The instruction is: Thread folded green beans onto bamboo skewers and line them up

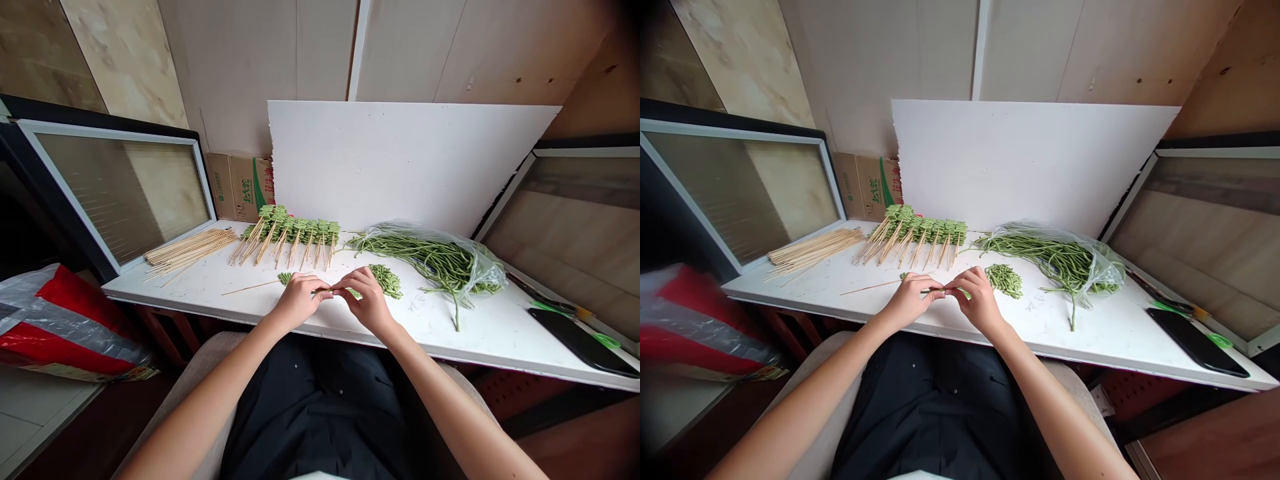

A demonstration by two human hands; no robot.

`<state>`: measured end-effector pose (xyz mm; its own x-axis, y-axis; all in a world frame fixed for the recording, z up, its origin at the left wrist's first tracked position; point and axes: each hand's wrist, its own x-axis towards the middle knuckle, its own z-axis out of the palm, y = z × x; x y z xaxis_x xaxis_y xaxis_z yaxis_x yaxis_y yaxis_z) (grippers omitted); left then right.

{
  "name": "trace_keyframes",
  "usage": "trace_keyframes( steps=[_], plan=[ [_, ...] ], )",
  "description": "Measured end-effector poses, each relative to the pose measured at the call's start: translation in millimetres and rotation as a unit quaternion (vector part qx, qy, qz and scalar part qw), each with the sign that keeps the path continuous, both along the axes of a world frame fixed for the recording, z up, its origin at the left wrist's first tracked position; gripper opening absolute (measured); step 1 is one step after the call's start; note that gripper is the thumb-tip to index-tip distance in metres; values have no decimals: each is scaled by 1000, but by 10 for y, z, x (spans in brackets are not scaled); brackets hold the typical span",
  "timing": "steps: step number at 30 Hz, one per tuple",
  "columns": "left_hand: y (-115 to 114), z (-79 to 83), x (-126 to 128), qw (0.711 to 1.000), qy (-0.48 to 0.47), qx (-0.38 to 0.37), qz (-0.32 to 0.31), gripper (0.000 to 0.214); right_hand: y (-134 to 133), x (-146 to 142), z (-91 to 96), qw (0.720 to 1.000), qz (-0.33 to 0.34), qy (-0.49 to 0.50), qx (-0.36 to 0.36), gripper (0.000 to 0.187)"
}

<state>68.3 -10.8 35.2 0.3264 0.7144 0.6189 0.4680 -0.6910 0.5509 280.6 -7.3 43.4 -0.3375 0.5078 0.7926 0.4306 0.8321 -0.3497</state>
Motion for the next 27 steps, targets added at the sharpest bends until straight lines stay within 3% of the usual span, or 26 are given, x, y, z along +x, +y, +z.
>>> trace_keyframes(
  steps=[4,8,13,19,22,25,27],
  plan=[
    [-37,29,46,1000,6,0,-23,17,-46,-46,-13,1000,11,14,-8,20],
    [-68,55,69,997,-34,-33,-56,29,-35,-86,-87,991,36,86,-92,22],
    [-84,72,81,986,-99,-98,-96,25,20,-102,-188,954,98,177,-221,41],
    [-67,70,55,976,-112,-137,-123,24,-7,-136,-216,914,152,215,-309,38],
    [-39,79,9,974,-92,-161,-132,30,-18,-141,-199,931,123,201,-279,39],
    [-15,78,-26,972,-89,-176,-127,39,-23,-106,-141,977,47,136,-155,28],
    [-17,68,-27,970,-91,-188,-126,42,-23,-70,-94,994,17,79,-77,16]
  ],
)
